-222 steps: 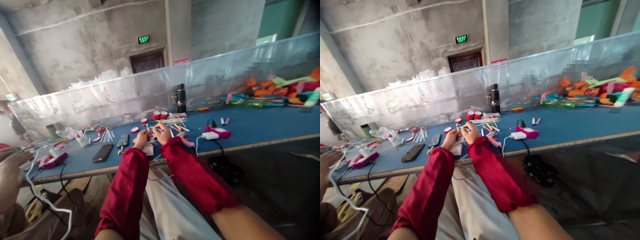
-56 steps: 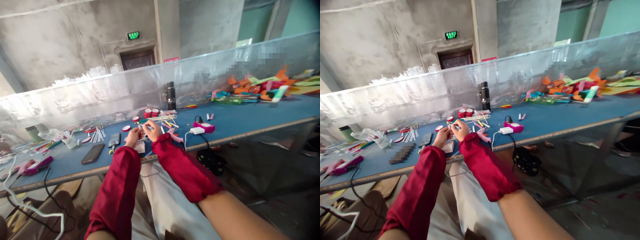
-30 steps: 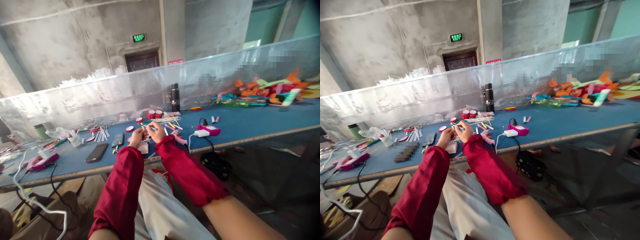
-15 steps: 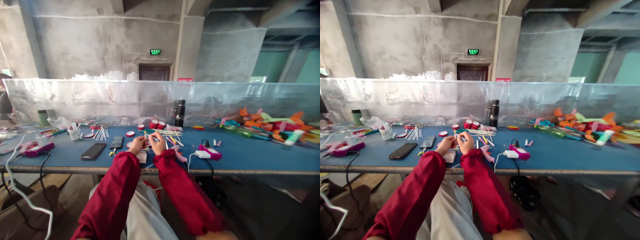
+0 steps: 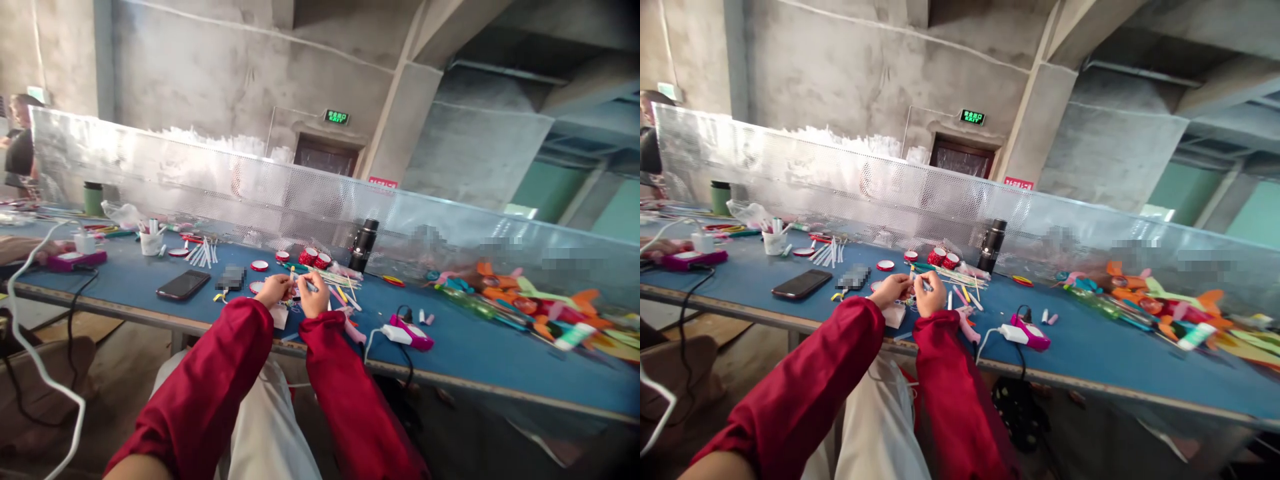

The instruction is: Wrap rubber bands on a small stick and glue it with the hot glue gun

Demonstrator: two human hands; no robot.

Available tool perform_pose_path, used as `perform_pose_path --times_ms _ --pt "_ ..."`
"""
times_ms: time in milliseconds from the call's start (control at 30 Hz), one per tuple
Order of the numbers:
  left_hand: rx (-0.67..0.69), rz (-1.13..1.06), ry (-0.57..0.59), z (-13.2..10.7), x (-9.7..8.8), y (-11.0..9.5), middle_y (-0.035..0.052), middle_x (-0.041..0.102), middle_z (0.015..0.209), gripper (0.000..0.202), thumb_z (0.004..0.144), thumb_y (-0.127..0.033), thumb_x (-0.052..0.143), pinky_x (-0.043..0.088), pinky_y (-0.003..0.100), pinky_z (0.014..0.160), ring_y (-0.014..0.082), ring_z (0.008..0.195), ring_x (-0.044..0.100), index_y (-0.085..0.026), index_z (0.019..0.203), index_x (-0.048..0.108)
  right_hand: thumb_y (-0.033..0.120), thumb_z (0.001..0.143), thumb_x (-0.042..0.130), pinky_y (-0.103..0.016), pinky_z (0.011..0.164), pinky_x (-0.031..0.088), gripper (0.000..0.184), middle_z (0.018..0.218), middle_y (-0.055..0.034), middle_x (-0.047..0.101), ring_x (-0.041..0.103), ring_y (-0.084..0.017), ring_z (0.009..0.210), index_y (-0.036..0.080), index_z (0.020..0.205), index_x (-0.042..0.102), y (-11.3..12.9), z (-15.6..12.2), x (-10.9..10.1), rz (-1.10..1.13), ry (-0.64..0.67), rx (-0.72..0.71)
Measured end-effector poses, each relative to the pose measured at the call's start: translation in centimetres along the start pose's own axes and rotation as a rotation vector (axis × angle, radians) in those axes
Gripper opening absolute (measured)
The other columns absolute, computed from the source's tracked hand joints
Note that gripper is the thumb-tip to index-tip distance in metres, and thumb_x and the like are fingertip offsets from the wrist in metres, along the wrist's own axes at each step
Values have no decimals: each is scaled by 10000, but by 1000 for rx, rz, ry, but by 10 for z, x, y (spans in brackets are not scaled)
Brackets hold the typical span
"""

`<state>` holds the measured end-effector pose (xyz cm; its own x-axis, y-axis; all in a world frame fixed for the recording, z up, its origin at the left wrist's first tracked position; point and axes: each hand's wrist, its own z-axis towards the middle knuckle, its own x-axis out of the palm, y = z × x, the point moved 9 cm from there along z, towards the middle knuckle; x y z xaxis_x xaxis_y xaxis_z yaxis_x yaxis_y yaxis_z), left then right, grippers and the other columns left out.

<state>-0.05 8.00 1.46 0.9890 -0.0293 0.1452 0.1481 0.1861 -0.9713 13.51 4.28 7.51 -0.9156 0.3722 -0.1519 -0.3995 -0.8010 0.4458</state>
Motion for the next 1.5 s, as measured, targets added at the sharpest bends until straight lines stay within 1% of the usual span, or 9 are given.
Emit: perform_pose_path --times_ms 133,300,500,700,867,1033,1200,1400,1500 --pt "25 17 -6 0 -1 -1 8 621 586 189 890 -220 654 373 179 472 60 439 502 -132 730 607 381 897 571 -292 697 506 203 722 -19 698 656 -195 705 251 741 566 -4 0 -5 -22 -55 30" --pt "21 -12 16 1 0 0 8 611 577 222 854 -267 707 375 189 474 71 447 503 -141 712 591 395 900 574 -299 704 516 195 739 -21 719 668 -199 717 256 763 580 -2 0 0 7 6 8" --pt "28 18 0 0 -1 -2 7 603 569 203 871 -258 672 359 187 465 69 441 490 -136 723 605 373 896 568 -297 707 514 196 724 -25 708 667 -198 710 252 743 554 -3 0 -7 -24 -64 18" --pt "29 24 8 1 0 -2 11 610 575 220 870 -269 685 359 185 453 65 430 490 -134 721 596 379 893 582 -290 710 519 193 731 -19 709 668 -195 717 249 751 564 -4 0 -1 -5 -14 14" --pt "51 36 -2 0 -1 -5 9 607 580 192 885 -222 652 366 180 454 63 438 501 -128 724 609 374 891 580 -296 716 519 187 736 -22 711 668 -196 714 246 755 583 -8 1 -7 9 -67 36" --pt "43 26 5 0 -1 -3 19 617 592 213 877 -252 666 364 183 455 66 442 501 -134 714 595 382 884 585 -290 701 520 176 753 -20 720 665 -191 716 249 771 607 -7 1 1 34 9 34" --pt "46 57 -13 2 -3 -2 11 605 588 186 871 -234 661 366 188 460 63 436 489 -131 722 615 380 874 583 -307 712 520 189 722 -22 706 665 -199 700 249 739 579 -9 1 -8 7 -86 50" --pt "61 55 -3 0 -2 -4 12 607 599 205 880 -235 650 359 187 460 62 438 490 -136 708 598 384 876 587 -301 708 523 174 745 -24 718 672 -198 710 249 767 600 -7 1 -1 44 -9 47" --pt "66 71 -10 1 -3 -4 7 600 595 189 888 -209 623 367 185 465 59 439 486 -135 714 608 382 872 580 -306 714 519 184 725 -23 705 665 -201 710 250 742 579 -9 1 -4 5 -50 48"
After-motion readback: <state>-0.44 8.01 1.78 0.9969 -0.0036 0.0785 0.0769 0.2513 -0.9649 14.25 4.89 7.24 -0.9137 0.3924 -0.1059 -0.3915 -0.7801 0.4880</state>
